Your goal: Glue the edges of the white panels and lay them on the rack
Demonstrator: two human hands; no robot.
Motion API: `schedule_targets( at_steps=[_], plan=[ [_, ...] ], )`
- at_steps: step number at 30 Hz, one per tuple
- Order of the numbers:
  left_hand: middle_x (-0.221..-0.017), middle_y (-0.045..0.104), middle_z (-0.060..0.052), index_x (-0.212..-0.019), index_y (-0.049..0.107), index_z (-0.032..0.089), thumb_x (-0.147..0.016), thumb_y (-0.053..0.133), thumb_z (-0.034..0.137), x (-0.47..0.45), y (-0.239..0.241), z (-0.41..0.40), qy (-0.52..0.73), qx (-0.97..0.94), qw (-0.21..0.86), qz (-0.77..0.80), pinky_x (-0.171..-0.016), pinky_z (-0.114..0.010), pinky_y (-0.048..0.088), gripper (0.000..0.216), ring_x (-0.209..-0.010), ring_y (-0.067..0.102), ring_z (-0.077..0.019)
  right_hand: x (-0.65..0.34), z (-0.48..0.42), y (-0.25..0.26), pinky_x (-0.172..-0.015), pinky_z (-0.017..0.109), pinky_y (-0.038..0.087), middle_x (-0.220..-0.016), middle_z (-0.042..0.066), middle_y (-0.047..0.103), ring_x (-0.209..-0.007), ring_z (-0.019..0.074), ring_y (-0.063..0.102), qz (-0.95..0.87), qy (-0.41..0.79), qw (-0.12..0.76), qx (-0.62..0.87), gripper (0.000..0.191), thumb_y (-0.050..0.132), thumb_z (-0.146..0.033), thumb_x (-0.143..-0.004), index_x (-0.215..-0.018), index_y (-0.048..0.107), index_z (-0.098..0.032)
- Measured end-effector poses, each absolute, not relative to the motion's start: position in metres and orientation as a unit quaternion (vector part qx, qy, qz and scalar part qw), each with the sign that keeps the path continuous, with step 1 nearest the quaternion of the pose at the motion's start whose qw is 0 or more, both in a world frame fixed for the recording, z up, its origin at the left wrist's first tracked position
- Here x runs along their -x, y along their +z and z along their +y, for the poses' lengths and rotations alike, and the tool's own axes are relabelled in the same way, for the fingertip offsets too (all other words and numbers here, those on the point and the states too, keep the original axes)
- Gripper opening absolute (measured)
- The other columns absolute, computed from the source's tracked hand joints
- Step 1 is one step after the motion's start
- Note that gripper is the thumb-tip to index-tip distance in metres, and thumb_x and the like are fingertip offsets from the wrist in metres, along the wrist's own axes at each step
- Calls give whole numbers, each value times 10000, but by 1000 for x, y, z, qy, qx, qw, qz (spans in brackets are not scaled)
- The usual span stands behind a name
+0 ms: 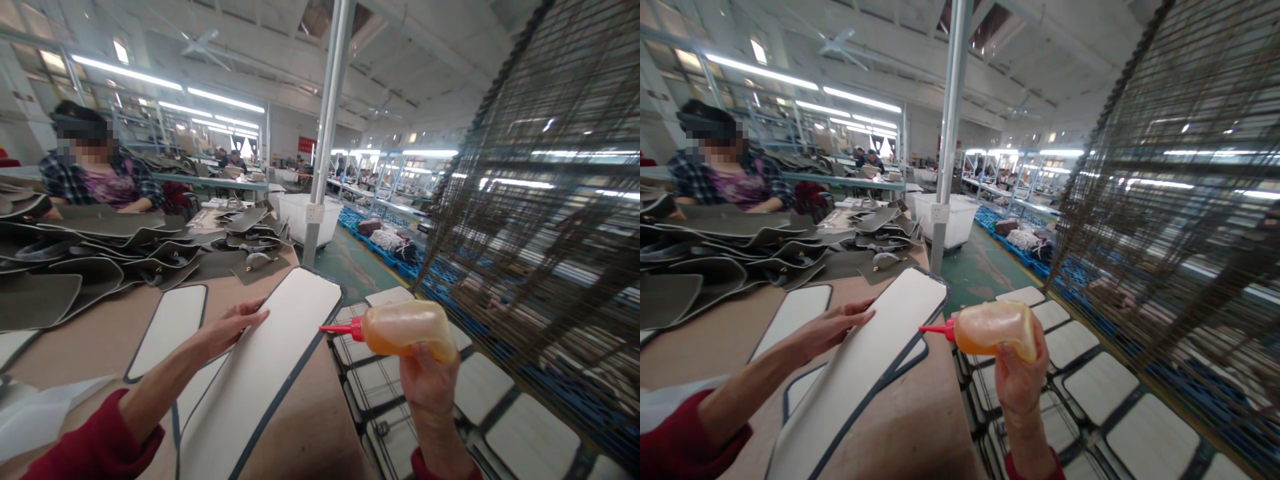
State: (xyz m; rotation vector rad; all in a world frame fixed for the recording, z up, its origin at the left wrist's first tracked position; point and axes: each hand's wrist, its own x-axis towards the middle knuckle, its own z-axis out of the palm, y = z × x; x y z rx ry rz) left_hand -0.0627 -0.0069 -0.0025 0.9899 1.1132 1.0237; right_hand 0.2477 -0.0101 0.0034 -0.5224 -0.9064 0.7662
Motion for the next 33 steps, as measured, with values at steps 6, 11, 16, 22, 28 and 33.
schedule_targets(
  at_steps=[6, 11, 16, 22, 28, 33],
  plan=[
    [-923, 771, -47, -1183, 683, 217, -613, 837, 390, 57, 5, -8, 441, -427, 620, 490, -617, -233, 514, 616, -765, 690, -202, -247, -12, 0, -869, 505, 544, -1022, 96, 715, -925, 289, 682, -434, 356, 788, 252, 509, 790, -345, -632, -1091, 629, -197],
    [-899, 771, -41, -1180, 685, 217, -608, 840, 364, 55, 7, -5, 447, -414, 617, 498, -624, -236, 515, 610, -753, 684, -194, -248, -12, -2, -867, 504, 545, -1034, 98, 699, -907, 292, 677, -427, 377, 779, 263, 542, 805, -341, -599, -1095, 635, -206],
    [-896, 771, -38, -1159, 689, 205, -598, 848, 370, 57, 1, 0, 455, -407, 618, 496, -609, -219, 511, 605, -747, 677, -177, -247, -13, -2, -874, 499, 542, -981, 72, 698, -890, 275, 672, -424, 393, 775, 255, 521, 808, -319, -592, -1074, 652, -195],
    [-885, 770, -39, -1128, 693, 190, -598, 852, 377, 55, 3, 4, 457, -400, 620, 496, -594, -220, 511, 584, -727, 672, -168, -245, -13, -3, -863, 508, 543, -955, 62, 714, -852, 268, 681, -433, 405, 766, 248, 498, 801, -310, -602, -1067, 660, -203],
    [-869, 768, -30, -1043, 725, 194, -542, 877, 386, 53, 6, 9, 458, -391, 612, 512, -585, -220, 505, 558, -723, 670, -167, -244, -12, -7, -834, 455, 558, -949, 60, 712, -843, 252, 679, -432, 412, 760, 256, 492, 804, -290, -597, -1059, 665, -198],
    [-824, 765, -51, -1094, 699, 151, -508, 877, 451, 52, 0, 14, 462, -407, 608, 502, -596, -251, 518, 682, -684, 667, -180, -244, -13, -11, -803, 420, 567, -985, 67, 708, -865, 252, 679, -438, 417, 757, 250, 523, 801, -301, -604, -1097, 652, -212]
  ],
)
